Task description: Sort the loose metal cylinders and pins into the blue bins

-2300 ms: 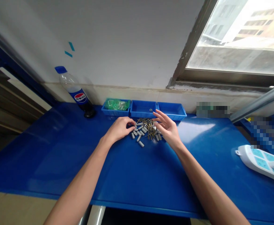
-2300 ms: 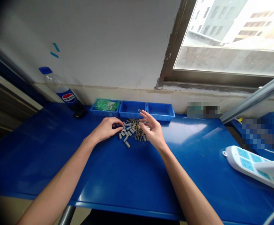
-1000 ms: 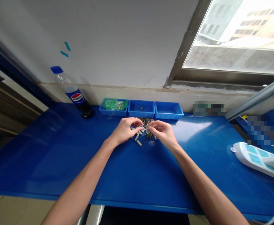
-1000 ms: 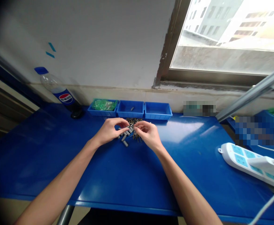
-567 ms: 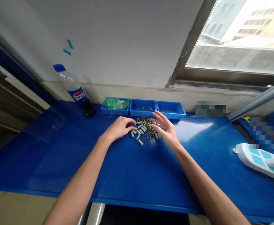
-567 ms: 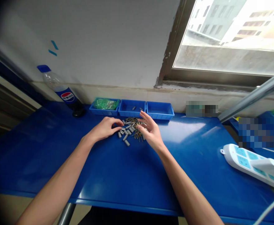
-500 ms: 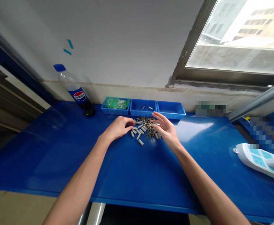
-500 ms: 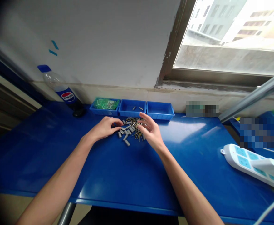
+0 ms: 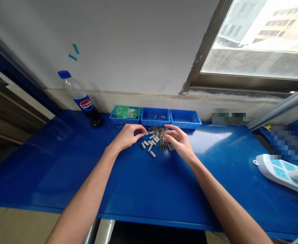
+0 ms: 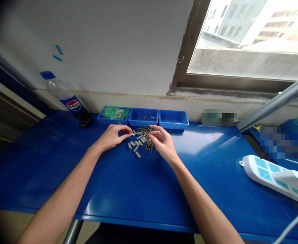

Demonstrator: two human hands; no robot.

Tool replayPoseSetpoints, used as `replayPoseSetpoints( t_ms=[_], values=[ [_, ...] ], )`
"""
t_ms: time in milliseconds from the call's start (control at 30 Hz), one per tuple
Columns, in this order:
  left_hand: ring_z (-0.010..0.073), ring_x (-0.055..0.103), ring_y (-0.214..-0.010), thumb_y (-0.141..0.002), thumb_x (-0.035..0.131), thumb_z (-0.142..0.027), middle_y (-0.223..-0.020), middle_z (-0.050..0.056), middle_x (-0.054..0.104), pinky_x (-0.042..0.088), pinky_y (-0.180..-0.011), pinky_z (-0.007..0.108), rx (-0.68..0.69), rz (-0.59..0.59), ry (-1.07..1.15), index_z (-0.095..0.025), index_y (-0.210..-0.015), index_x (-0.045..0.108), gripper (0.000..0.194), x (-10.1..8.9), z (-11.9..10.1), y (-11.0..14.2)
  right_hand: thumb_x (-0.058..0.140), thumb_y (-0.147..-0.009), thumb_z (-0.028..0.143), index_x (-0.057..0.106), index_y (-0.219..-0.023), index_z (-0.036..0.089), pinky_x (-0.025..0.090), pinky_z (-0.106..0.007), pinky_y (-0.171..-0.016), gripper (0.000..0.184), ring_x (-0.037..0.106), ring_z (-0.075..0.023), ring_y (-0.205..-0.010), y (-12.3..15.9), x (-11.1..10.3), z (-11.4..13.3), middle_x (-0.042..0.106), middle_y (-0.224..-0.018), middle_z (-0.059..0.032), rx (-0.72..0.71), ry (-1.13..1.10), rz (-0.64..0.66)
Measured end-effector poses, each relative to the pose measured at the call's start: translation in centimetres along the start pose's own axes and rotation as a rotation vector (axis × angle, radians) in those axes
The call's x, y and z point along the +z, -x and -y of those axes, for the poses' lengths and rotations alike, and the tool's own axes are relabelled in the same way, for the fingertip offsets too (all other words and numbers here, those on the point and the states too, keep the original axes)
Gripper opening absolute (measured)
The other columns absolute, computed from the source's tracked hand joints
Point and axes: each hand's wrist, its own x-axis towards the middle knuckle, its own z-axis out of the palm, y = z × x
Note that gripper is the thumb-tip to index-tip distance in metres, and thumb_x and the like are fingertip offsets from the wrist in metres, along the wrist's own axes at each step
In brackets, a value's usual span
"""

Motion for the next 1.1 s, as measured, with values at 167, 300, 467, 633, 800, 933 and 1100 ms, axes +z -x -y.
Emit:
replayPoseSetpoints(
  t_ms=[167, 300, 467, 633, 800, 933, 1100],
  values=[
    [0.0166, 0.075, -0.082, -0.085, 0.077, -0.027, -0.094, 0.005, 0.08, 0.06, -0.081, 0.028, 0.01, -0.17, 0.192, -0.017, -0.097, 0.074, 0.016, 0.8, -2.0, -0.1, 0.075, -0.089, 0.046, 0.069, -0.123, 0.022, 0.06, -0.036, -0.08, 0.043, 0.074, -0.0205, -0.078, 0.2, 0.4, 0.1, 0.077, -0.09, -0.0043, 0.033, -0.006, 0.063],
    [0.0167, 0.074, -0.084, -0.086, 0.077, -0.028, -0.093, 0.004, 0.079, 0.06, -0.082, 0.027, 0.045, -0.132, 0.228, -0.017, -0.095, 0.074, 0.015, 2.1, -3.5, -0.1, 0.079, -0.086, 0.048, 0.07, -0.124, 0.022, 0.061, -0.036, -0.081, 0.048, 0.077, -0.0216, -0.081, 0.3, 0.6, 0.3, 0.08, -0.098, -0.0065, 0.066, -0.068, 0.129],
    [0.0162, 0.074, -0.083, -0.087, 0.075, -0.026, -0.092, 0.003, 0.08, 0.059, -0.082, 0.027, 0.062, -0.09, 0.217, -0.018, -0.095, 0.075, 0.01, 2.7, -4.3, -0.1, 0.08, -0.084, 0.049, 0.076, -0.113, 0.021, 0.06, -0.035, -0.08, 0.04, 0.076, -0.0209, -0.082, 0.2, 0.6, 0.3, 0.08, -0.097, -0.0062, 0.065, -0.099, 0.157],
    [0.017, 0.075, -0.087, -0.086, 0.074, -0.024, -0.097, 0.004, 0.08, 0.059, -0.081, 0.026, 0.052, 0.012, 0.163, -0.018, -0.103, 0.075, 0.017, 1.7, -3.6, -0.1, 0.077, -0.086, 0.052, 0.079, -0.098, 0.02, 0.053, -0.03, -0.063, 0.035, 0.066, -0.0175, -0.066, 0.1, 0.4, 0.1, 0.075, -0.077, -0.0027, 0.067, 0.052, 0.053],
    [0.0186, 0.075, -0.089, -0.082, 0.075, -0.024, -0.097, 0.003, 0.08, 0.058, -0.082, 0.027, 0.057, 0.148, 0.004, -0.022, -0.1, 0.079, 0.019, 0.0, -1.8, 0.3, 0.072, -0.091, 0.053, 0.078, -0.101, 0.02, 0.055, -0.033, -0.067, 0.035, 0.068, -0.0197, -0.072, 0.2, 0.0, 0.4, 0.077, -0.085, -0.0047, 0.021, 0.136, -0.03],
    [0.0189, 0.075, -0.088, -0.08, 0.076, -0.022, -0.096, 0.003, 0.08, 0.057, -0.081, 0.027, 0.055, 0.199, -0.018, -0.022, -0.1, 0.079, 0.02, -0.3, -0.9, 0.4, 0.069, -0.095, 0.045, 0.065, -0.141, 0.032, 0.053, -0.042, -0.106, 0.048, 0.065, -0.0267, -0.127, 0.0, 0.0, 0.7, 0.064, -0.148, -0.0049, -0.091, -0.009, -0.017],
    [0.0189, 0.075, -0.084, -0.08, 0.078, -0.022, -0.092, 0.003, 0.08, 0.057, -0.078, 0.026, 0.008, 0.181, 0.012, -0.021, -0.095, 0.078, 0.015, 0.3, -0.5, 0.3, 0.068, -0.095, 0.044, 0.056, -0.149, 0.036, 0.05, -0.048, -0.113, 0.055, 0.06, -0.0286, -0.135, 0.0, 0.1, 0.3, 0.052, -0.16, -0.0032, -0.086, -0.008, -0.006]
  ],
)
